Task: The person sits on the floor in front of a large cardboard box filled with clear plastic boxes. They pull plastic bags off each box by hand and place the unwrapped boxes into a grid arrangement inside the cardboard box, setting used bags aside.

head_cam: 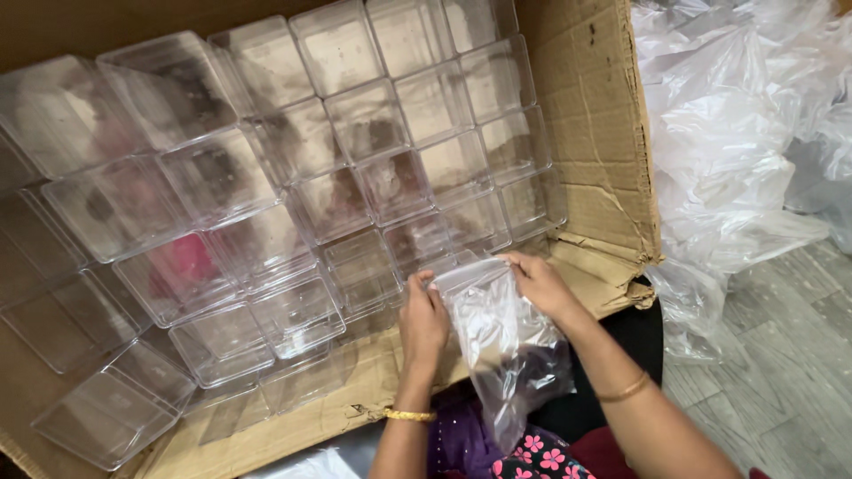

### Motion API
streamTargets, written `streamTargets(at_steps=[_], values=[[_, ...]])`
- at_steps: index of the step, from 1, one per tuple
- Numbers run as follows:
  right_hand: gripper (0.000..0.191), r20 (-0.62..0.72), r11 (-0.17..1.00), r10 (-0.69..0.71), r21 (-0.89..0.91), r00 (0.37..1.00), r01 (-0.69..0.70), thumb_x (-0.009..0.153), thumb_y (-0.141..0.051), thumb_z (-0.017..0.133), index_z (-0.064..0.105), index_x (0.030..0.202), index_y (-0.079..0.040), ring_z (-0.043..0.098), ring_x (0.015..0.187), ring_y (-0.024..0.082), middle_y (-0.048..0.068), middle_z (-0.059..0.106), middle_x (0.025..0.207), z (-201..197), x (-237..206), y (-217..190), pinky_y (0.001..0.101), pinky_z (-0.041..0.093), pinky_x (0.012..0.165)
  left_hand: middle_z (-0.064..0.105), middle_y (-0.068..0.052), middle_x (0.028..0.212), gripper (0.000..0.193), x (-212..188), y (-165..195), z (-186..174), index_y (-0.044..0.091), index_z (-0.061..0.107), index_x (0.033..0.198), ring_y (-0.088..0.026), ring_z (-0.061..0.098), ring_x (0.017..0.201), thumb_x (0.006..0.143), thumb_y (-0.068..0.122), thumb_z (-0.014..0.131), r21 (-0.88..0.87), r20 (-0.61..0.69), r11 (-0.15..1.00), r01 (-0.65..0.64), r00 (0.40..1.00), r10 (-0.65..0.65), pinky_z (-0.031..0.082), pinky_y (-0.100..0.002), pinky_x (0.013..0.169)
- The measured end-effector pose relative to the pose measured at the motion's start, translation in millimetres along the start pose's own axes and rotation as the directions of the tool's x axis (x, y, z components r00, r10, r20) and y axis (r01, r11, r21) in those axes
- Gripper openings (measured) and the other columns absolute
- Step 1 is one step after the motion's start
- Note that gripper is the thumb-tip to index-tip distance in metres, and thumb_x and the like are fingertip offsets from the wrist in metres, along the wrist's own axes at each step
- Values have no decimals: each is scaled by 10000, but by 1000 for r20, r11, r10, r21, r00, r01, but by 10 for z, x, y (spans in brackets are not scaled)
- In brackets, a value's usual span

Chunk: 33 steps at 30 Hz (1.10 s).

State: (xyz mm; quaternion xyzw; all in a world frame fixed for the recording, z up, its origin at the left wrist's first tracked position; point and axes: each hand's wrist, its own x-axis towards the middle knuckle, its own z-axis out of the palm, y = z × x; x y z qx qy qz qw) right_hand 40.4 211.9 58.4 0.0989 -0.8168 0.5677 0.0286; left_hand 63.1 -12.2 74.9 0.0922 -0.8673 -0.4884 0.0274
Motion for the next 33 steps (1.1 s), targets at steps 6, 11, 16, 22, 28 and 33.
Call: streamTargets(at_steps=[6, 11, 16, 22, 28, 33], values=[[263, -174, 940, 231, 293, 957, -174, 1116, -178, 541, 668, 948, -20, 456, 674, 67, -17, 546, 774, 9, 77, 247, 251, 354, 597, 508, 51, 683, 174, 233, -138, 23, 71, 736, 1063, -61, 402, 571, 1019, 132, 580, -653, 175, 754, 65, 982, 67, 301, -260, 511], [276, -236, 914, 156, 403, 959, -50, 1077, -206, 539, 688, 933, -25, 509, 679, 49, -42, 605, 783, 104, 264, 358, 222, 407, 600, 595, 62, 761, 167, 420, -155, 64, 59, 733, 1023, -50, 477, 654, 1038, 95, 570, -677, 143, 736, -28, 975, 168, 362, -255, 577], [219, -203, 993, 119, 7, 972, -120, 1009, -219, 630, 702, 1001, -12, 597, 774, 146, 52, 658, 848, 236, 295, 477, 304, 500, 698, 705, -87, 761, 235, 363, -92, 9, 171, 698, 1134, -190, 649, 693, 934, 160, 577, -75, -32, 997, -31, 999, 29, 499, -360, 666], [470, -44, 839, 278, 498, 959, -220, 1028, -390, 478, 678, 1199, -1, 672, 1014, 165, 67, 716, 1140, 37, 189, -73, 309, 529, 919, 686, -159, 782, 226, 373, 365, -89, 104, 693, 1047, -275, 644, 687, 1039, 274, 545, -101, -84, 986, -131, 989, 123, 507, -426, 654], [688, 454, 397, -61, 828, 889, -396, 1053, -481, 471, 606, 1422, 85, 647, 1120, 209, 143, 701, 1265, -276, -120, -845, 366, 499, 1001, 701, -142, 759, 229, 730, 943, 36, 91, 724, 1012, -278, 673, 664, 1002, 270, 580, -136, -154, 927, -351, 931, 330, 519, -421, 633], [559, 379, 788, -195, 610, 905, -86, 1083, -391, 522, 642, 1319, 101, 619, 1260, 276, 216, 666, 1307, -404, -267, -997, 411, 447, 1134, 711, -125, 750, 202, 833, 1131, 407, 98, 760, 1004, -246, 686, 650, 943, 244, 635, -126, -45, 938, -323, 947, 319, 529, -394, 642]])
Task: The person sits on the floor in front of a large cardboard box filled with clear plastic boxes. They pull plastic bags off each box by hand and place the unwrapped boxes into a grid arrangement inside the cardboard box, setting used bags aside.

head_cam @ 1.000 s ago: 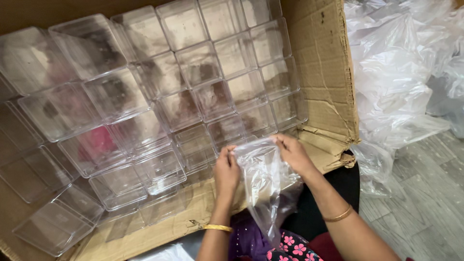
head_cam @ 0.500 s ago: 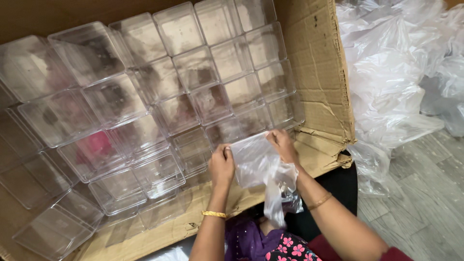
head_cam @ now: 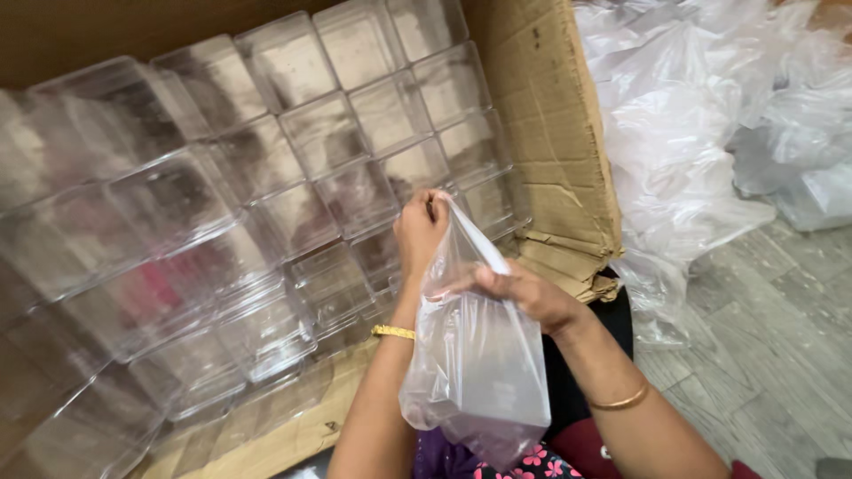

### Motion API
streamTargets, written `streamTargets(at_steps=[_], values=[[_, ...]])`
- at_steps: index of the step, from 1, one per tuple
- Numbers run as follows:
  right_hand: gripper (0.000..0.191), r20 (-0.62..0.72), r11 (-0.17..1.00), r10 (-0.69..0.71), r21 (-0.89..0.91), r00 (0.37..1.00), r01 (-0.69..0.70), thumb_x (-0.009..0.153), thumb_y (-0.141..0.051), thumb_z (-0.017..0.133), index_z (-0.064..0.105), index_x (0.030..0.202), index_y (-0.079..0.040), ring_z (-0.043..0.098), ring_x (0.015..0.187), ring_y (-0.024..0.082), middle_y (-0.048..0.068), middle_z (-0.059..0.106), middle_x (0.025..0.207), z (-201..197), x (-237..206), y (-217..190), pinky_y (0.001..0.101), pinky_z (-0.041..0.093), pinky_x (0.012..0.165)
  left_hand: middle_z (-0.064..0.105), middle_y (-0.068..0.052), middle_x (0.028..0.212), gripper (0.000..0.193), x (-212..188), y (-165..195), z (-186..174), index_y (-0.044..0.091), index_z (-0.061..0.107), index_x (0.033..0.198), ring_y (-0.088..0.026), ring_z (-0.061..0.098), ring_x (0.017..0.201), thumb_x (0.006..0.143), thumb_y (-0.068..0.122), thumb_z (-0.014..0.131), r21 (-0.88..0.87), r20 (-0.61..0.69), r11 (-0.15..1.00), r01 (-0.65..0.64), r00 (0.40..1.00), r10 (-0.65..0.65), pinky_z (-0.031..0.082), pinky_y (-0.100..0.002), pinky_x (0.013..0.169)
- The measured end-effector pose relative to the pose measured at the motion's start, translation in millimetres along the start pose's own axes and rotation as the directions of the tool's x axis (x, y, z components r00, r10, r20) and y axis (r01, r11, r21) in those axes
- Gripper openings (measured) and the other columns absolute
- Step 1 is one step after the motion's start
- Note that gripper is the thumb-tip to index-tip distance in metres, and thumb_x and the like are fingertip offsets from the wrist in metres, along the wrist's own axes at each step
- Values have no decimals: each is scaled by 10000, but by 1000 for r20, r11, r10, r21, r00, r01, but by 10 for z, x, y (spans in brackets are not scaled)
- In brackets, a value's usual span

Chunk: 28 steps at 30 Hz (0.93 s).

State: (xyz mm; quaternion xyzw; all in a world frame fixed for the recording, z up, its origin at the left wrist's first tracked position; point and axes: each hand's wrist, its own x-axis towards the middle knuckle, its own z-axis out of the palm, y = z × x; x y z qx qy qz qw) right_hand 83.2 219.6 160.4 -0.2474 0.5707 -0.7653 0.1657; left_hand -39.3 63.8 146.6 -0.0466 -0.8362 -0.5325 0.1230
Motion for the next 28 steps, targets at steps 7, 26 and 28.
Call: streamTargets(at_steps=[7, 26, 28], values=[[542, -663, 849, -86, 342, 744, 402, 1140, -426, 356, 550, 1397, 10, 629, 1184, 312, 178, 660, 1303, -1010, -661, -320, 472, 470, 1082, 723, -139, 1006, 450, -480, 1, 399, 96, 589, 1318, -269, 718, 892, 941, 326, 673, -199, 247, 980, 27, 969, 23, 571, -382, 801], [660, -802, 804, -591, -576, -93, -146, 1045, -299, 702, 419, 1568, -12, 447, 1487, 277, 152, 424, 1620, -2072, -1460, 120, 417, 408, 1225, 441, -269, 1530, 608, -541, 1178, 1155, 99, 437, 1495, -457, 452, 1413, 948, 216, 677, -313, 286, 744, -590, 689, 666, 405, -499, 1199], [835, -918, 927, -370, -353, -142, -128, 936, -283, 732, 288, 1583, 1, 447, 1476, 270, 156, 369, 1640, -2100, -1635, 609, 404, 376, 1224, 394, -258, 1572, 718, -361, 1440, 1379, 132, 363, 1551, -439, 346, 1523, 928, 260, 697, -303, 252, 656, -691, 606, 754, 301, -526, 1301]])
